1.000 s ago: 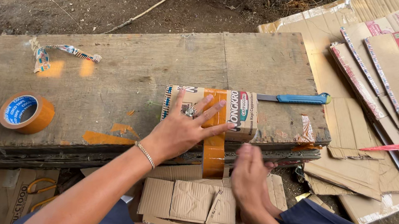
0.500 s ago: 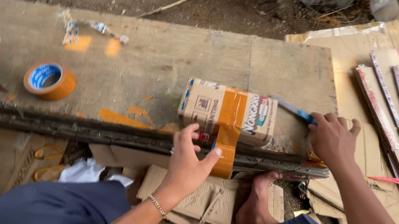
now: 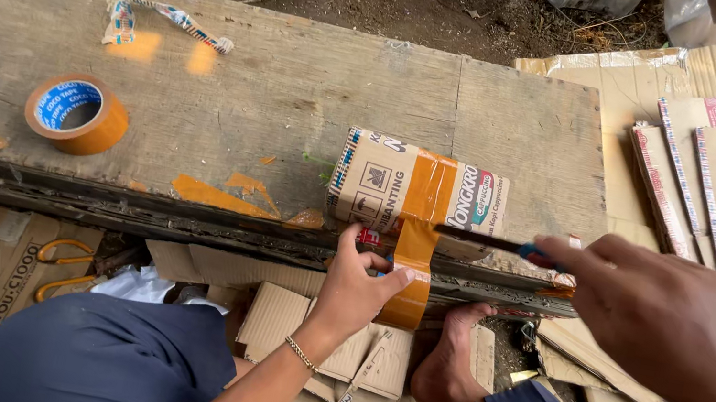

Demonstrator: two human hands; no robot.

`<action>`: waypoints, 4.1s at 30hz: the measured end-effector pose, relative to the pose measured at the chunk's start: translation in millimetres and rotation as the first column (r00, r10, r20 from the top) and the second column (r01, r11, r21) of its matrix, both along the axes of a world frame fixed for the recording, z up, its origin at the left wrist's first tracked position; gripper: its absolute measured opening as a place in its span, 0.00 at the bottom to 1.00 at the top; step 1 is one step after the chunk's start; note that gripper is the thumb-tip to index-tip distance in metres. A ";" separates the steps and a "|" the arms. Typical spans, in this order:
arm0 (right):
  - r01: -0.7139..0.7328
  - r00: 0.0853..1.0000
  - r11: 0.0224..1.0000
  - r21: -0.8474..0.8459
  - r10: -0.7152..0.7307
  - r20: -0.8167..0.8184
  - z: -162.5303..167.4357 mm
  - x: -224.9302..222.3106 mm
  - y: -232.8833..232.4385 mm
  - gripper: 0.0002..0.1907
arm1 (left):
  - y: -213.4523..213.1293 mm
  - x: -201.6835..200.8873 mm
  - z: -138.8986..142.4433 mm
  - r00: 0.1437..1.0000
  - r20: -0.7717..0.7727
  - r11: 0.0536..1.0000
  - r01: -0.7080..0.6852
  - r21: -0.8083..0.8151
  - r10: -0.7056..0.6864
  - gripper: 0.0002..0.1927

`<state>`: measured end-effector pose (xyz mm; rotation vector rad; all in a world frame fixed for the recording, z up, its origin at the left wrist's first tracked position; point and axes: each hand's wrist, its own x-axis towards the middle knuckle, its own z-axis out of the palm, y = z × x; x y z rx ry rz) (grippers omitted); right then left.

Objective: The person folds a piece of cardboard into a cylindrical shape and secures it with tape. They use a utility knife to trim excess cardboard and apply multiple strips of tape to hold the structure together.

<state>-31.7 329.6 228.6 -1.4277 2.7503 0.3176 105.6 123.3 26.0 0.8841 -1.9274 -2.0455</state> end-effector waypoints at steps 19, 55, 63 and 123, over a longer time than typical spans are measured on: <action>0.206 0.978 0.763 0.613 -0.131 -0.165 -9.1 -21.6 -10.4 0.21 | -7.9 -3.1 0.8 1.000 0.001 0.995 0.008 0.098 -0.008 0.42; -0.200 0.980 0.979 -0.034 0.200 0.003 -123.1 -29.6 -135.8 0.63 | -30.9 -3.5 -28.5 0.888 0.166 0.895 0.443 -0.057 -0.429 0.17; -0.130 0.983 0.970 -0.206 0.154 0.103 -114.6 -21.6 -133.7 0.64 | -23.1 -1.4 -21.5 0.822 0.155 0.820 0.564 -0.098 -0.547 0.18; 0.145 0.902 0.963 -0.226 -0.035 0.430 -126.1 -74.9 -99.3 0.70 | -10.0 5.3 9.9 0.612 0.253 0.585 0.791 -0.181 -0.749 0.22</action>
